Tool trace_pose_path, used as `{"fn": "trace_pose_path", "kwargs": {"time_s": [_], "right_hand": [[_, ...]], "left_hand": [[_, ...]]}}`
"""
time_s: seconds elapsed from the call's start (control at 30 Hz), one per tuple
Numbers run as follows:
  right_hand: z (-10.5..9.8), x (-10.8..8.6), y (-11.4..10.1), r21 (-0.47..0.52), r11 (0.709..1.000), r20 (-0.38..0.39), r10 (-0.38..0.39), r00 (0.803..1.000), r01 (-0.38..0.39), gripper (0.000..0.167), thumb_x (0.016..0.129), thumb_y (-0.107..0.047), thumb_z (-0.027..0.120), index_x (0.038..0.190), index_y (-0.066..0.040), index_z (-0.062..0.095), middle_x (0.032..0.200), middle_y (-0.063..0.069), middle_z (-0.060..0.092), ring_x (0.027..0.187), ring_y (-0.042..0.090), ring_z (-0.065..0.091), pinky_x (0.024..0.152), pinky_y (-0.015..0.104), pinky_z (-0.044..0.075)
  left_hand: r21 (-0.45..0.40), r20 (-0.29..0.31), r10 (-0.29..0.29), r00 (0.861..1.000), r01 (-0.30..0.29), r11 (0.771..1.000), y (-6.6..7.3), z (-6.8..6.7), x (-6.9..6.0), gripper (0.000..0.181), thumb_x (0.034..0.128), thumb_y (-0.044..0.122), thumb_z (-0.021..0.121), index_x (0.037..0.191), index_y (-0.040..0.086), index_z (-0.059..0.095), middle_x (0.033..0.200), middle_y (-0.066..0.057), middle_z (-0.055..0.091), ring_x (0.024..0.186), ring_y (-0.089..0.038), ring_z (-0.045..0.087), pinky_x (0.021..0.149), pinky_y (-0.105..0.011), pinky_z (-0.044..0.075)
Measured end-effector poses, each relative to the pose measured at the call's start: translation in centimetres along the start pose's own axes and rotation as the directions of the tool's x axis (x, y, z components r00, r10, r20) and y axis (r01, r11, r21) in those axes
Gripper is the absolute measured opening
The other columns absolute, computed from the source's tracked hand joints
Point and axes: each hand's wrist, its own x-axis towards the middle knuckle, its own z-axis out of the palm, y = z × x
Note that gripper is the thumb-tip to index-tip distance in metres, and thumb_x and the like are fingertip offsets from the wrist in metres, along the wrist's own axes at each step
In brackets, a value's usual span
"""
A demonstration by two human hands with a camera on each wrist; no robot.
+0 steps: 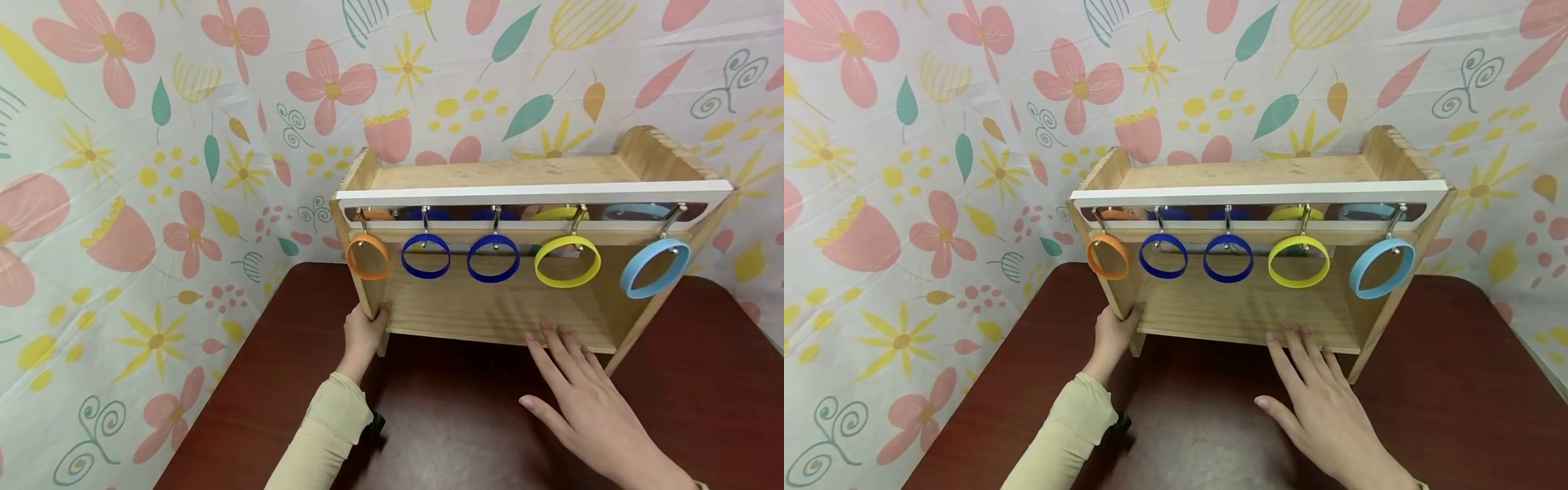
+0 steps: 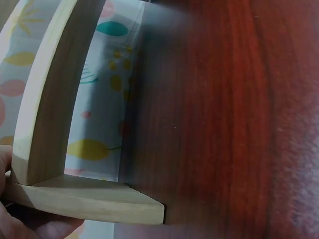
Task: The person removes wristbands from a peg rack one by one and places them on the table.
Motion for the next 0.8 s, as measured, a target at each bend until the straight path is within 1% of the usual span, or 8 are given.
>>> {"fn": "trace_pose_path", "kwargs": {"time_s": [0.1,0.23,0.4,0.5,0.57,0.63,0.8], "right_hand": [[0.1,0.1,0.0,-0.001,1.000,-0.004,-0.004,1.000,0.004,0.081,0.092,-0.044,0.065,0.155,-0.010,0.026,0.161,0.015,0.012,0.146,0.039,0.014,0.117,0.044,0.002],[0.2,0.2,-0.1,-0.003,1.000,-0.002,-0.005,1.000,0.005,0.083,0.091,-0.043,0.066,0.155,-0.010,0.025,0.161,0.014,0.011,0.146,0.038,0.014,0.118,0.044,0.003],[0.3,0.5,-0.3,-0.007,1.000,0.000,-0.011,1.000,0.011,0.082,0.091,-0.044,0.066,0.155,-0.010,0.025,0.161,0.014,0.013,0.146,0.037,0.015,0.118,0.040,0.002],[0.3,0.8,-0.7,-0.002,1.000,0.014,-0.012,1.000,0.012,0.081,0.092,-0.045,0.065,0.154,-0.012,0.027,0.161,0.014,0.016,0.146,0.035,0.016,0.117,0.034,0.000],[0.2,1.1,-0.9,0.003,1.000,0.028,-0.012,1.000,0.012,0.081,0.092,-0.046,0.065,0.155,-0.013,0.027,0.161,0.013,0.017,0.146,0.034,0.016,0.117,0.030,-0.001],[0.2,1.5,-1.2,0.012,1.000,0.035,-0.022,0.999,0.021,0.080,0.092,-0.045,0.065,0.155,-0.014,0.026,0.160,0.013,0.018,0.146,0.033,0.017,0.117,0.029,-0.001],[0.0,2.5,-1.8,0.051,0.997,0.025,-0.057,0.998,0.055,0.080,0.093,-0.043,0.065,0.156,-0.016,0.024,0.159,0.013,0.021,0.146,0.032,0.019,0.117,0.028,0.003]], "left_hand": [[0.030,-0.025,0.041,0.999,-0.041,0.999,-0.4,0.0,-0.3,0.025,0.0924,0.031,0.069,0.083,0.010,0.062,0.065,-0.003,0.061,0.056,-0.015,0.058,0.053,-0.032,0.049],[0.046,-0.032,0.062,0.998,-0.060,0.997,-0.5,0.0,-0.5,0.024,0.0935,0.033,0.067,0.086,0.011,0.063,0.067,-0.003,0.063,0.057,-0.015,0.060,0.053,-0.032,0.050],[0.044,-0.025,0.083,0.996,-0.082,0.996,-0.5,0.0,-0.5,0.023,0.0938,0.032,0.067,0.086,0.011,0.062,0.068,-0.002,0.064,0.056,-0.013,0.060,0.052,-0.031,0.049],[0.043,-0.015,0.090,0.996,-0.089,0.995,-0.6,0.0,-0.4,0.022,0.0939,0.031,0.067,0.085,0.011,0.063,0.067,-0.002,0.064,0.055,-0.013,0.059,0.051,-0.030,0.049],[0.046,-0.012,0.081,0.997,-0.080,0.996,-0.6,0.0,-0.2,0.023,0.0935,0.032,0.067,0.083,0.011,0.063,0.066,-0.002,0.063,0.054,-0.013,0.058,0.051,-0.030,0.049],[0.042,-0.006,0.059,0.998,-0.059,0.997,-0.5,0.0,-0.2,0.025,0.0932,0.032,0.068,0.081,0.011,0.063,0.065,-0.002,0.063,0.053,-0.013,0.057,0.050,-0.029,0.048],[0.029,0.014,-0.002,1.000,0.002,1.000,-0.4,0.0,-0.1,0.029,0.0932,0.035,0.067,0.079,0.010,0.062,0.062,-0.002,0.060,0.052,-0.013,0.055,0.048,-0.028,0.046]]}}
